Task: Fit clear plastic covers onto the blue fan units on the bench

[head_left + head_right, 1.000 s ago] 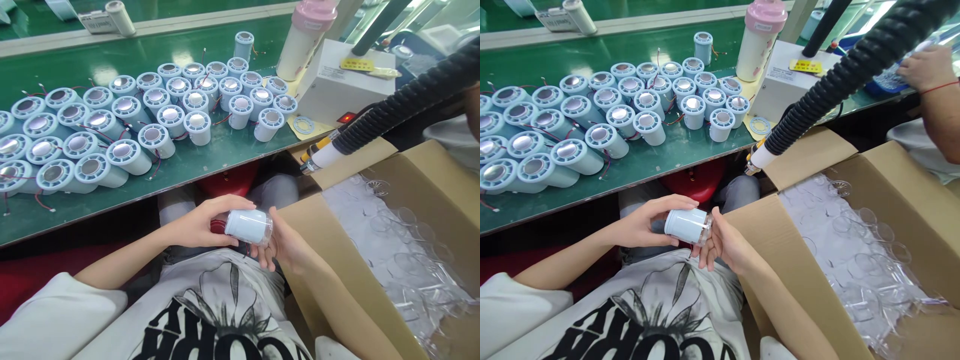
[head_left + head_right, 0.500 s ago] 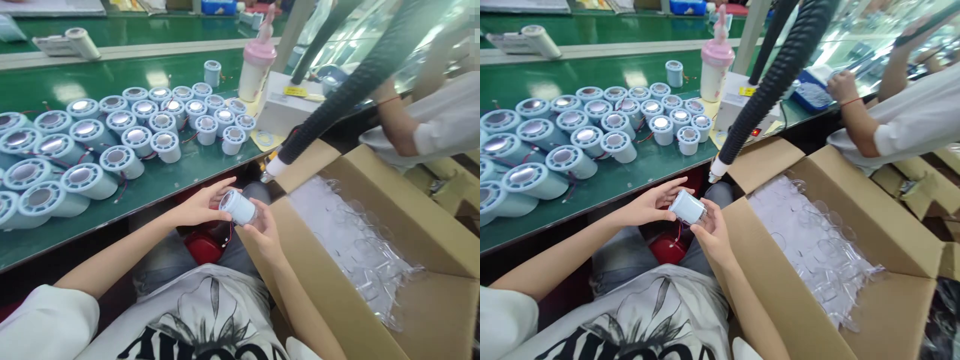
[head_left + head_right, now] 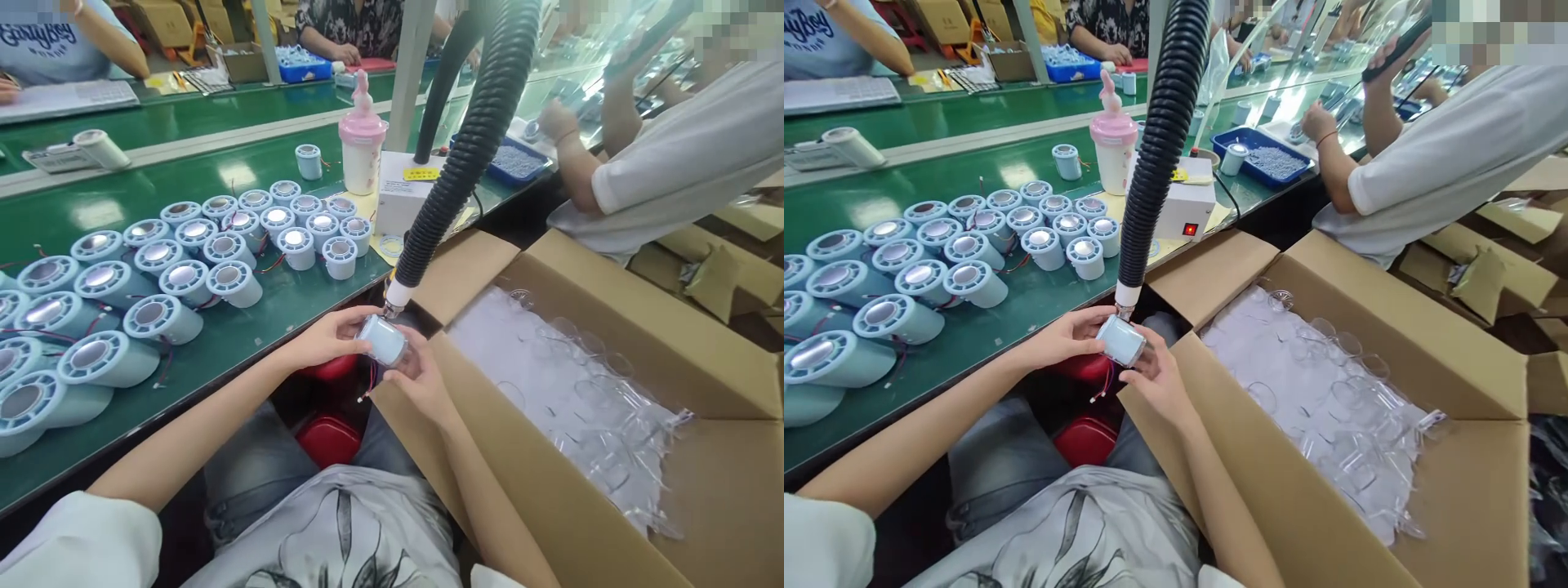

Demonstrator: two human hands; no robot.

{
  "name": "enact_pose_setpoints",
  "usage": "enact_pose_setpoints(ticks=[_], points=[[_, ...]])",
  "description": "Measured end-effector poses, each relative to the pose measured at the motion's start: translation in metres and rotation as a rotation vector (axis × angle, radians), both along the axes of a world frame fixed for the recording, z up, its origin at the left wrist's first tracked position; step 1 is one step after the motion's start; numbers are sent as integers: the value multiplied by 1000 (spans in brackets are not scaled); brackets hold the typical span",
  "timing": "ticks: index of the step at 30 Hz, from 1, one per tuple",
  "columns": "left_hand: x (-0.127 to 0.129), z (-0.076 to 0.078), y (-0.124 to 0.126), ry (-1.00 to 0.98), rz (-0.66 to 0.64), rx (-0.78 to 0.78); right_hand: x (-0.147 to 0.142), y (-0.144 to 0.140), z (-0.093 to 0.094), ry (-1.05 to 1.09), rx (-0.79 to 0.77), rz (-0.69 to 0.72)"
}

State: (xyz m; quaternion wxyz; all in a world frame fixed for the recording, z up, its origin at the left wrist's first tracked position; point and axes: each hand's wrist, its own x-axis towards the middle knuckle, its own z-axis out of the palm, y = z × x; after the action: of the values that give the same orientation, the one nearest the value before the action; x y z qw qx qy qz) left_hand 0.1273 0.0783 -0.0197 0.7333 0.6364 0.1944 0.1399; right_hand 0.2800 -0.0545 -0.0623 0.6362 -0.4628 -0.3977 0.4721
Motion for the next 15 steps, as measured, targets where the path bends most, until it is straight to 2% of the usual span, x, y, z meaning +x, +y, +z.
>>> enact_pose_setpoints(ticks=[3,6,8,11,15], points=[[-19,9,-12,20,-42,34,-3,-7,8,0,-40,129],[-37,20,-19,-7,-154,153,-10,-15,22,178,-144,232],[-47,27,-23,4,-177,212,-16,-21,31,275,-226,278],[-55,33,-29,53,-164,113,-22,-26,42,330,-304,306],[-61,33,-39,79,-106,-81,-24,-28,47,321,-291,302]])
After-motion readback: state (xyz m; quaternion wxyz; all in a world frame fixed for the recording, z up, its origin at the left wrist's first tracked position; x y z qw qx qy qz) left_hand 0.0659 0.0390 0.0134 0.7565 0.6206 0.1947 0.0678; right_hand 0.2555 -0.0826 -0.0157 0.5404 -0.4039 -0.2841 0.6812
